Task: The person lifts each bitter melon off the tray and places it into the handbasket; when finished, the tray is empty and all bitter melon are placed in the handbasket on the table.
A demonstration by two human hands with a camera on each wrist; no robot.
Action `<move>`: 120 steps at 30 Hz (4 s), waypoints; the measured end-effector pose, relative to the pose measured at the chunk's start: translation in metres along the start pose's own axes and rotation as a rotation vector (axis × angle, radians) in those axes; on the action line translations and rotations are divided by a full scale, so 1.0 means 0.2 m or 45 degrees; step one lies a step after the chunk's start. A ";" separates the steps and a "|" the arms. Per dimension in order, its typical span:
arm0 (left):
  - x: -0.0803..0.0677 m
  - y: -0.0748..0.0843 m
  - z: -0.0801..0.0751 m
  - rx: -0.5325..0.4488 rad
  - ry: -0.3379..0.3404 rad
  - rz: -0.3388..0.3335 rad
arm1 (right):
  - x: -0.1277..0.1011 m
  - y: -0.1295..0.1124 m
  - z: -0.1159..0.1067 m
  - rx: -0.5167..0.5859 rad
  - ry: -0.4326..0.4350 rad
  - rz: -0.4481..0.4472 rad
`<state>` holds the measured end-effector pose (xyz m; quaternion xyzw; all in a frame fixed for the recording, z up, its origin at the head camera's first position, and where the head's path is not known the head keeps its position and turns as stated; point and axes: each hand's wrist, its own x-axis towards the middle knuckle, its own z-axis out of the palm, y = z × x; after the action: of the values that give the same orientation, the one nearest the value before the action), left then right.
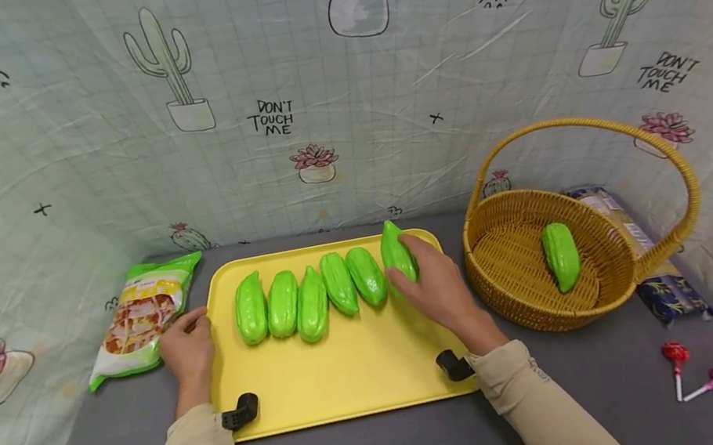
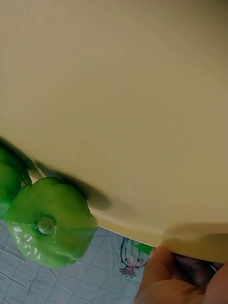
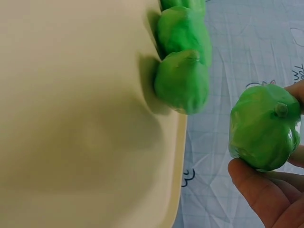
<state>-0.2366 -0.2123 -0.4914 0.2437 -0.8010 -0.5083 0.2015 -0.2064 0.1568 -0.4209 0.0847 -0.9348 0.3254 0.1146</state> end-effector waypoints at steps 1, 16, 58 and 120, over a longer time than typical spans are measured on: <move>0.00 0.00 0.00 0.002 0.000 -0.001 | 0.00 0.00 -0.01 0.001 0.006 -0.003; 0.00 -0.01 0.00 -0.001 -0.016 -0.009 | 0.00 0.03 -0.08 0.036 0.049 0.023; -0.01 0.02 -0.01 0.028 -0.013 -0.007 | -0.07 0.13 -0.22 -0.005 0.115 0.072; 0.00 0.01 -0.01 0.039 -0.018 -0.012 | -0.12 0.40 -0.41 0.016 0.144 0.311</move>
<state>-0.2347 -0.2135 -0.4893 0.2468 -0.8089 -0.4987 0.1897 -0.1889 0.2710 -0.4121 -0.0476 -0.9282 0.3469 0.1261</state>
